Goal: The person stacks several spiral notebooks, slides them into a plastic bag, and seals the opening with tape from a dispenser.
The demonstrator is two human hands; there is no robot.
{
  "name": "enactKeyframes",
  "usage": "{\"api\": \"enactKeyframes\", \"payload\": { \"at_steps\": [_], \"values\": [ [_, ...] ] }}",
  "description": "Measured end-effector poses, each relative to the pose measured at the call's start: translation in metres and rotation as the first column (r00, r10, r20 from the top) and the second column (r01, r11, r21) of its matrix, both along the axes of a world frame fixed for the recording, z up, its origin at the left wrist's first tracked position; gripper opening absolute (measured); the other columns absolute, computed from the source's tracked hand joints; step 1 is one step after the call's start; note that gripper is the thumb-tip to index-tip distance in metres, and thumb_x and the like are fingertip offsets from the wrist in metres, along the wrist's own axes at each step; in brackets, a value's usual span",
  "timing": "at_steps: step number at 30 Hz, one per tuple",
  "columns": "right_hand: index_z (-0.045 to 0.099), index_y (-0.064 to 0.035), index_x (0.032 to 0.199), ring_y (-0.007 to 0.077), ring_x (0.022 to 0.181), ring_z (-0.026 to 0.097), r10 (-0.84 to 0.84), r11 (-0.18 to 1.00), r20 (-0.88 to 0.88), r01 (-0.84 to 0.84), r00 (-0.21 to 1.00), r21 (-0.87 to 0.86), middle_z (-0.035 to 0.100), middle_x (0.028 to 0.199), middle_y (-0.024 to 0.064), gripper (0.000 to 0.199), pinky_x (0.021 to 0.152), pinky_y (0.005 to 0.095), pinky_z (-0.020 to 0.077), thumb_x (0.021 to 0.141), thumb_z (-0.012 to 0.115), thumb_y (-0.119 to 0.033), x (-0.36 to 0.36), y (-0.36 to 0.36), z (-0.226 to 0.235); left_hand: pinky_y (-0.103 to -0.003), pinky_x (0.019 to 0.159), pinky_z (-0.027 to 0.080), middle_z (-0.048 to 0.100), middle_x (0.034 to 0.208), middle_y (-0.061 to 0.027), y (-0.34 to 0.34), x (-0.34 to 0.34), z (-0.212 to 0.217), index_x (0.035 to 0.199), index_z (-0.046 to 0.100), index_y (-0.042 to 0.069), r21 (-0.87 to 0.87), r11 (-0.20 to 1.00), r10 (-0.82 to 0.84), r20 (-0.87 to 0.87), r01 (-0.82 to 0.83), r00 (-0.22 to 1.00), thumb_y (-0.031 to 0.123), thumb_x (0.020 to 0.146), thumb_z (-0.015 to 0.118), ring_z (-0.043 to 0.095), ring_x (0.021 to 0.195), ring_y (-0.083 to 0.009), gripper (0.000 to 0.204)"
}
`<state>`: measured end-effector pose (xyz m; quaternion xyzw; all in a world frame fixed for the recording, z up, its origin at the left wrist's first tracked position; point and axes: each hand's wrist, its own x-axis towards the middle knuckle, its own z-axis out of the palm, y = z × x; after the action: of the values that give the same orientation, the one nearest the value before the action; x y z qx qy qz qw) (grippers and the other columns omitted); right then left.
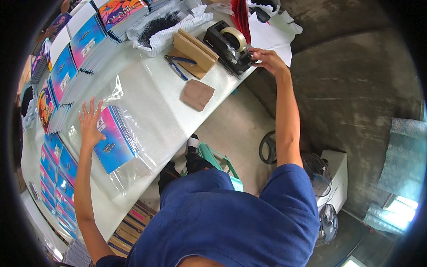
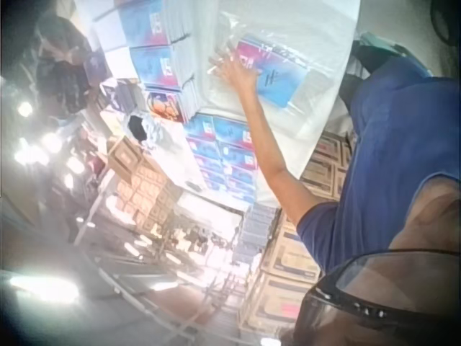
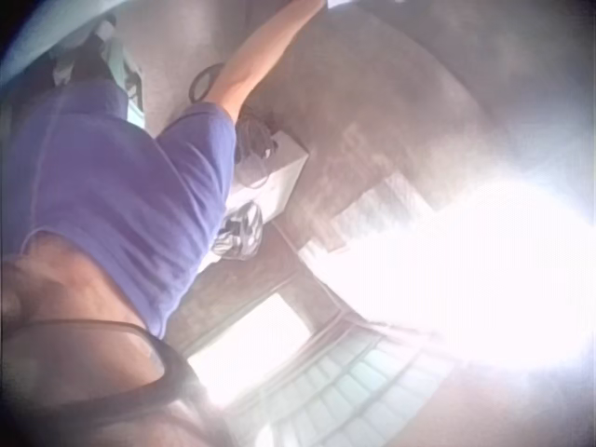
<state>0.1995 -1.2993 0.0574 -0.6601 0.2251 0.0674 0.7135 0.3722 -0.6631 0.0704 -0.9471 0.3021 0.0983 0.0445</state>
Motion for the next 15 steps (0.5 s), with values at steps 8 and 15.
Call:
{"api": "enactKeyframes", "payload": {
  "at_steps": [8, 15],
  "values": [
    [0.069, -0.0052, 0.079, 0.0242, 0.123, 0.046, -0.021, 0.709, 0.053, 0.052, 0.998, -0.704, 0.053, 0.124, 0.0138, 0.009, 0.1, 0.0446, 0.0398, 0.077, 0.072, -0.013, -0.062, -0.016, -0.04, -0.06, 0.111, 0.017, 0.017, 0.157, -0.0013, 0.008, 0.011, -0.015, 0.147, 0.026, 0.033, -0.093, 0.996, -0.005, -0.037, 0.001, 0.999, 0.004, 0.027, 0.085, 0.01, 0.144, -0.0347, 0.138],
    [0.067, -0.0029, 0.075, 0.0119, 0.065, 0.054, 0.005, 0.414, -0.459, -0.42, 0.888, -0.808, 0.062, 0.072, 0.0032, 0.023, 0.059, 0.0274, 0.0415, 0.078, 0.073, -0.025, -0.011, 0.098, 0.025, -0.064, 0.11, 0.016, 0.015, 0.157, -0.0058, 0.048, 0.023, -0.039, 0.148, 0.021, 0.036, -0.273, 0.958, 0.05, -0.15, -0.09, 0.987, 0.015, 0.032, 0.087, 0.009, 0.143, -0.0402, 0.135]
  ]
}}
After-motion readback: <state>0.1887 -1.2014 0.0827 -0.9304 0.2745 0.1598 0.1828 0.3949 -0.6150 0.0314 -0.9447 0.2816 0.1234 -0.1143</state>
